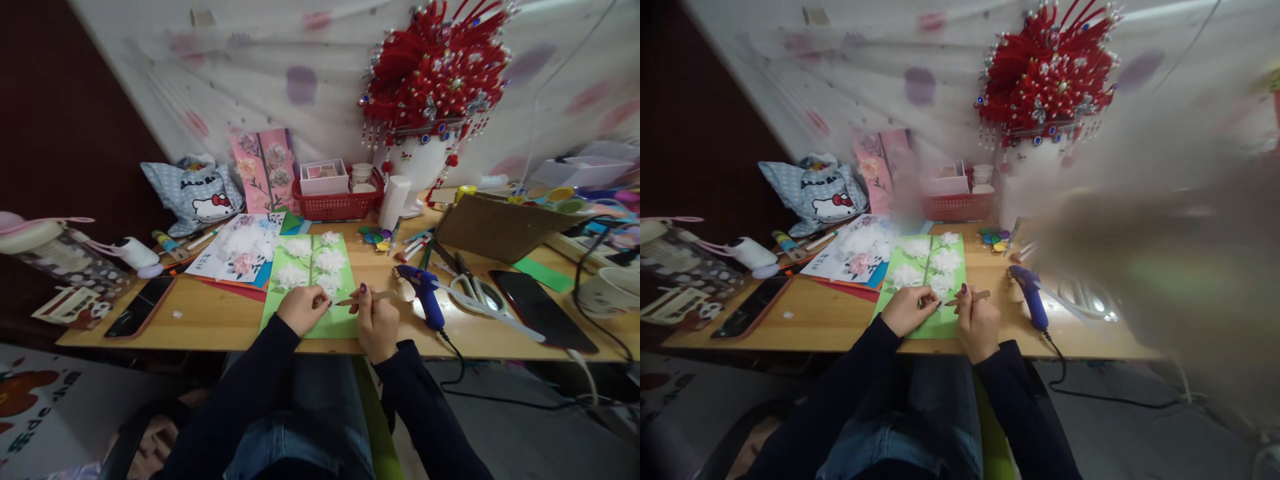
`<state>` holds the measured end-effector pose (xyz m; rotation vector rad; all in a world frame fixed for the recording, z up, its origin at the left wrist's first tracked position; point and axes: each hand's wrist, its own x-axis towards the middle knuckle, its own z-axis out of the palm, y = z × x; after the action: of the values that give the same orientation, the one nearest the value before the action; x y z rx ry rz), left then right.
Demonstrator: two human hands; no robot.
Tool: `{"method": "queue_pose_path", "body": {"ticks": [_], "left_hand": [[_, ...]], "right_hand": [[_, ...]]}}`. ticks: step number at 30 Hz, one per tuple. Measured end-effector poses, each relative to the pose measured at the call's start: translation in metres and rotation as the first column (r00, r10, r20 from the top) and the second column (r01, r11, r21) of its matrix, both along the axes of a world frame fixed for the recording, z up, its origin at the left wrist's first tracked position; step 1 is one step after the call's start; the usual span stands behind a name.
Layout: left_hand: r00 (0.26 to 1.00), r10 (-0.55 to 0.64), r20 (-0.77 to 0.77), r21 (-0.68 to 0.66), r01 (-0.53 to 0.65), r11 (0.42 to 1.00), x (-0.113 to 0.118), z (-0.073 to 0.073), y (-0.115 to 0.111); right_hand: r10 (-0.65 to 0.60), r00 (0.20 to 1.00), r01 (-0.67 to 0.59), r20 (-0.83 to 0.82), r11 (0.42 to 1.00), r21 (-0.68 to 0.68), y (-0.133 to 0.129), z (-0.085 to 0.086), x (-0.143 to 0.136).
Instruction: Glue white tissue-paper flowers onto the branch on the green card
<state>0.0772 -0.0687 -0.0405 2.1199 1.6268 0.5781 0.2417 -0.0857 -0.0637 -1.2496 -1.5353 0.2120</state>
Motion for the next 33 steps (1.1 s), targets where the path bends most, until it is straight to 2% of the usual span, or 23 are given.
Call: {"method": "queue_pose_path", "body": {"ticks": [5, 9, 11, 13, 17, 21, 33], "left_hand": [[0.999, 0.041, 0.025, 0.04, -0.042, 0.998, -0.004, 0.0, -0.006], [0.993, 0.085, 0.08, 0.268, -0.104, 0.958, -0.015, -0.013, -0.017], [0.994, 0.106, 0.023, 0.384, -0.106, 0.917, -0.022, -0.023, -0.022], [0.986, 0.151, -0.078, 0.435, -0.102, 0.894, -0.027, -0.031, -0.025], [0.947, 0.24, -0.213, 0.417, -0.134, 0.899, -0.028, -0.037, -0.029], [0.928, 0.227, -0.295, 0.398, -0.097, 0.912, -0.026, -0.034, -0.031], [0.926, 0.214, -0.312, 0.368, -0.09, 0.926, -0.026, -0.033, -0.032]], "right_hand": [[0.014, 0.999, -0.013, 0.034, 0.999, -0.049, 0.0, 0.001, -0.002], [0.024, 0.998, -0.021, 0.05, 0.998, -0.064, 0.001, 0.0, -0.003], [0.032, 0.998, -0.028, 0.059, 0.998, -0.061, 0.002, 0.0, -0.003], [0.041, 0.997, -0.037, 0.069, 0.997, -0.06, 0.002, -0.001, -0.003], [0.059, 0.994, -0.054, 0.092, 0.997, -0.055, 0.003, -0.002, -0.003], [0.094, 0.987, -0.089, 0.13, 0.995, -0.049, 0.004, -0.002, -0.003], [0.206, 0.957, -0.199, 0.202, 0.978, -0.055, 0.007, -0.005, -0.003]]}}
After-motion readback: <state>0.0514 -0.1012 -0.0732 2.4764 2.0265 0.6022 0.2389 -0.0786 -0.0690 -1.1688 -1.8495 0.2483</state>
